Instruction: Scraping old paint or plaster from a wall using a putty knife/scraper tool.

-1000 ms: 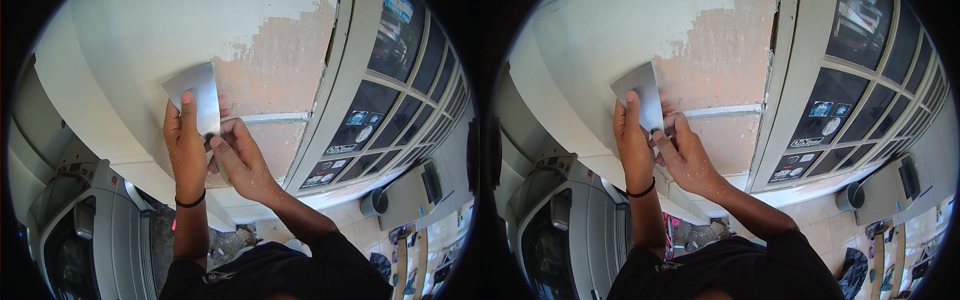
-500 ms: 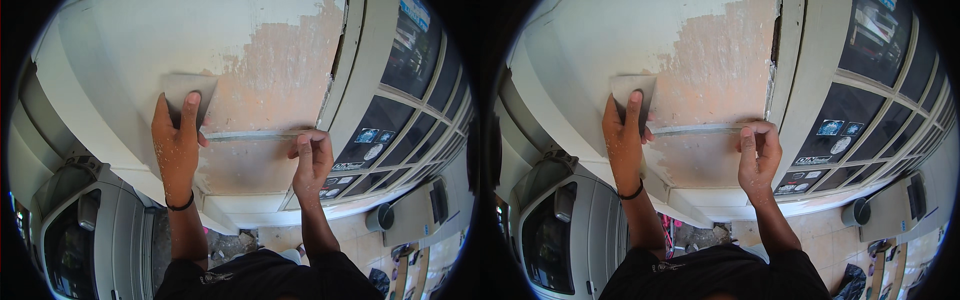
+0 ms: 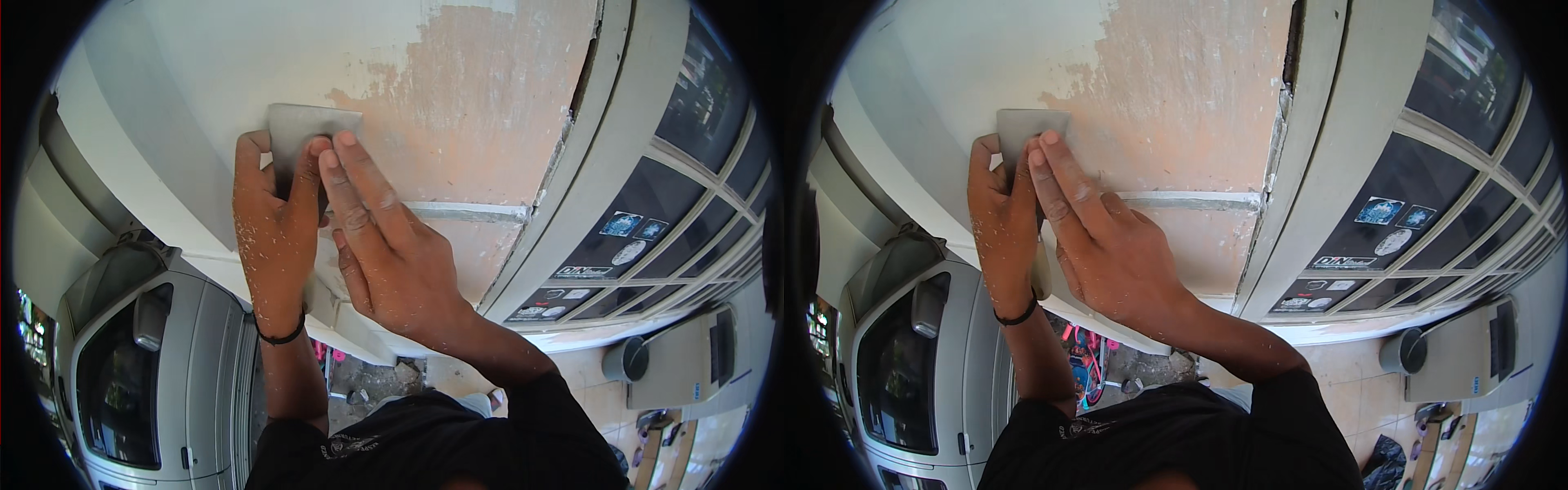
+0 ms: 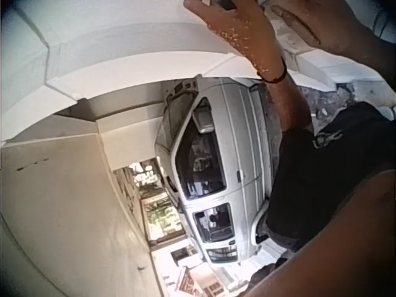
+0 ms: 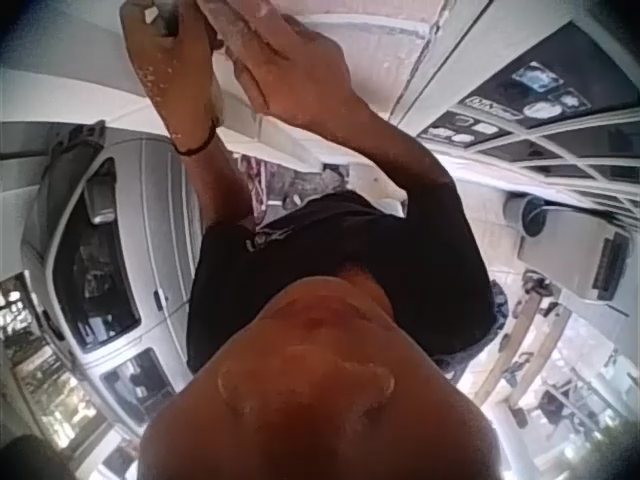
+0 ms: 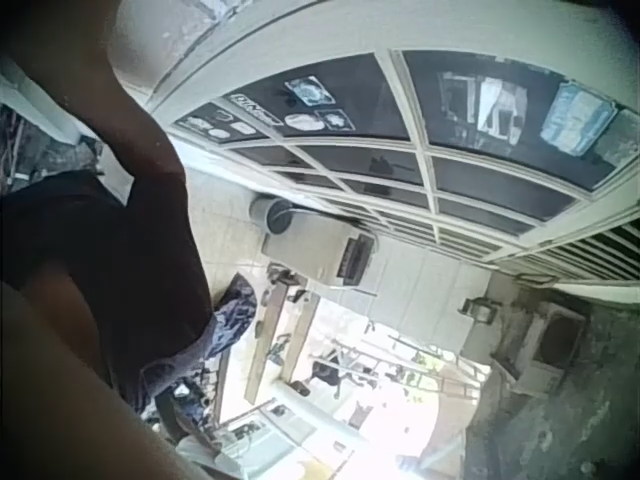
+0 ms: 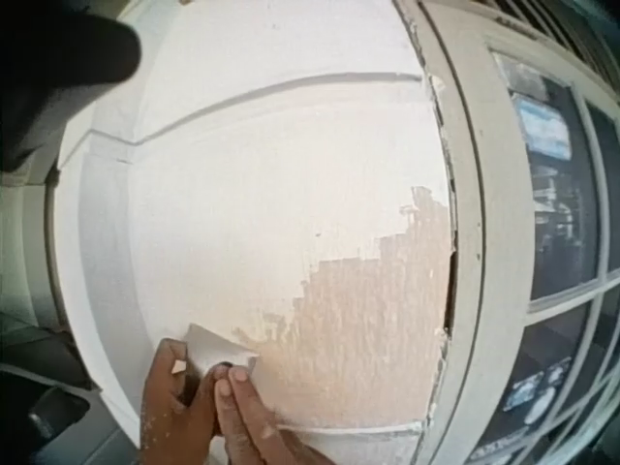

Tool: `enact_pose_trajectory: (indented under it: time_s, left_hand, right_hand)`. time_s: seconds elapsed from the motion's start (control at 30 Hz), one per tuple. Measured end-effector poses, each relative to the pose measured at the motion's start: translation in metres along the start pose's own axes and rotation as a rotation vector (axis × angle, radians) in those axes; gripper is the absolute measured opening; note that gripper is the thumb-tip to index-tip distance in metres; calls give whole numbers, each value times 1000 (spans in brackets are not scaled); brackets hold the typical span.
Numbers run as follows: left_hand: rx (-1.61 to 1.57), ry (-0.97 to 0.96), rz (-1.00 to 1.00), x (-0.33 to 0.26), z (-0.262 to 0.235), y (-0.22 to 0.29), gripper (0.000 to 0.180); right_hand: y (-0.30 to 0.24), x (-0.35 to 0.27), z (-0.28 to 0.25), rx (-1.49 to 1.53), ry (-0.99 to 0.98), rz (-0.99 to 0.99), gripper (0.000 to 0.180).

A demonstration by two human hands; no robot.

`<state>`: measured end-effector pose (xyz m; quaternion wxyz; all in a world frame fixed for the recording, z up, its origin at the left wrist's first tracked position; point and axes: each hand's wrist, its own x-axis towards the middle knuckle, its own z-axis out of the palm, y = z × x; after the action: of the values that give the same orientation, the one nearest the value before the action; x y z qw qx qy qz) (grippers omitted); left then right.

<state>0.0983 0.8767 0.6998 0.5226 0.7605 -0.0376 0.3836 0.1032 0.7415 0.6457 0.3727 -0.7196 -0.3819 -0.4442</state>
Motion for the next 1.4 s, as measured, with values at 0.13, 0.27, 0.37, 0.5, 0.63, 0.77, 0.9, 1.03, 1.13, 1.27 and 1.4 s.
enact_pose_trajectory:
  time_s: [0.13,0.27,0.37,0.5,0.63,0.77,0.9,1.03,1.13,1.27,1.4]
  left_hand:
    - [-47,-54,72,11,1,13,28]
    - [130,52,246,7,6,-10,20]
    - [182,75,282,7,3,-11,21]
    - [105,45,167,8,3,-5,24]
    - [-29,-11,59,9,-1,18,28]
    - [43,33,45,8,0,22,27]
    - [81,42,126,4,1,6,26]
    - [64,-1,5,10,-9,21,24]
    - [118,95,23,-10,8,2,24]
    - [130,19,22,12,-6,32,24]
    - [181,57,73,-3,1,12,17]
  right_hand:
    - [-2,10,0,-128,-194,18,86]
    - [-4,8,1,-105,-187,47,80]
    - [1,13,2,-89,-185,25,81]
    - [-1,19,-4,-80,-204,13,83]
    - [8,22,-4,-133,-224,-29,85]
    - [-1,22,1,-70,-193,-1,88]
    - [4,15,0,-42,-202,-10,89]
    - [0,35,-3,-65,-206,-7,88]
    - [10,8,7,32,-132,-20,90]
    - [10,35,-1,-53,-161,-63,94]
    - [8,18,1,78,-204,21,94]
